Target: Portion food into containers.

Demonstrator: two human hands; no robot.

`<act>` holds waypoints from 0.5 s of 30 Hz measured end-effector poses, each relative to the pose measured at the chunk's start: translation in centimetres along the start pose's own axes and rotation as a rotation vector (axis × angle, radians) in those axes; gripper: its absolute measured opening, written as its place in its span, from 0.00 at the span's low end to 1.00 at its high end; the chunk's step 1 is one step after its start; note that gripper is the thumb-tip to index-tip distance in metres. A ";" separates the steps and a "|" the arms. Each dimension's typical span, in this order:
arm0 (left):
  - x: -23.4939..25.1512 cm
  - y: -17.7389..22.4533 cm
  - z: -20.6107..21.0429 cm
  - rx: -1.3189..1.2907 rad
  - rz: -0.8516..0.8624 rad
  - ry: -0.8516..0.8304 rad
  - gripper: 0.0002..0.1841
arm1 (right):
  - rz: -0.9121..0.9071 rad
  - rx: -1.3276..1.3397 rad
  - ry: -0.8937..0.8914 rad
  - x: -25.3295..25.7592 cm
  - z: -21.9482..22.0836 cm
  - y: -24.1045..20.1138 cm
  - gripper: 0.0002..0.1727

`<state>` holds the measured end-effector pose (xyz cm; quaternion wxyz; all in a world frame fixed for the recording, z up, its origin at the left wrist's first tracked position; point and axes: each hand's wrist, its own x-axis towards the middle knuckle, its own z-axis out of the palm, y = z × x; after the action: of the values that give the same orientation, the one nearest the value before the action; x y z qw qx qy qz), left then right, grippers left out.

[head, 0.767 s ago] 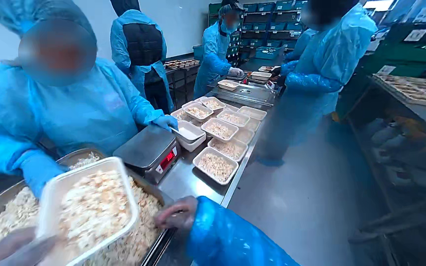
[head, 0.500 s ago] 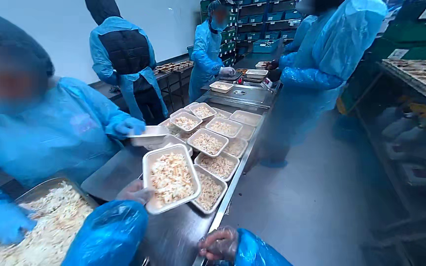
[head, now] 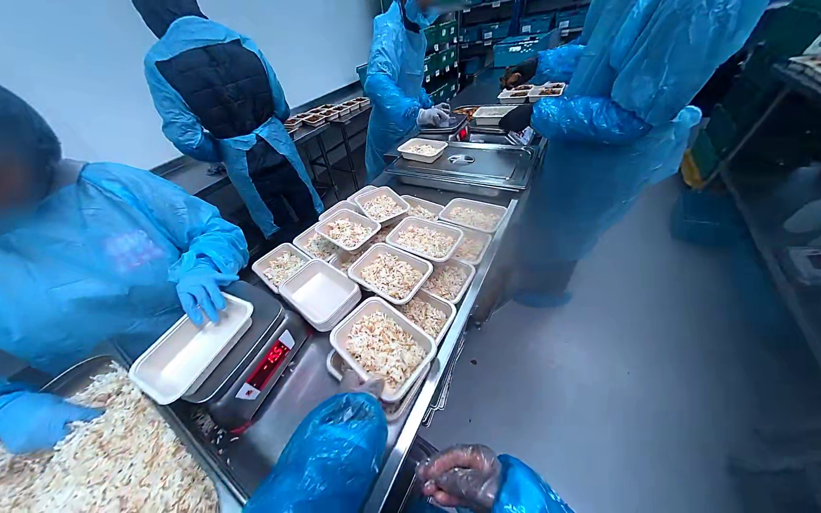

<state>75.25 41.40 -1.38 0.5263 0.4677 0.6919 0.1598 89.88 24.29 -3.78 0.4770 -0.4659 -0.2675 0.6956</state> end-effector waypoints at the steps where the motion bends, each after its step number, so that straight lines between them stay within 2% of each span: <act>1: -0.7 0.5 0.5 -0.077 -0.005 -0.020 0.24 | 0.007 -0.012 -0.004 0.1 0.2 0.0 0.14; 3: -0.9 1.0 0.9 -0.161 -0.001 -0.094 0.23 | 0.028 -0.029 -0.011 0.2 0.7 0.2 0.14; 6: -0.2 0.9 -0.4 -0.063 0.014 -0.181 0.24 | 0.051 -0.042 -0.042 0.2 1.7 0.6 0.14; 9: -0.8 0.9 -2.4 -0.049 -0.006 -0.102 0.27 | 0.063 -0.062 -0.058 0.4 2.7 1.1 0.13; 11: -3.6 1.3 -4.6 -0.083 -0.028 -0.076 0.28 | 0.081 -0.083 -0.063 1.1 4.0 1.6 0.12; 15: -5.0 -0.5 -5.6 -0.140 0.003 -0.131 0.31 | 0.075 -0.141 -0.095 1.9 7.1 1.9 0.13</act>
<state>70.11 38.65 3.39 0.6016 0.4404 0.6424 0.1776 82.43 25.77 -3.06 0.4034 -0.4744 -0.3203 0.7139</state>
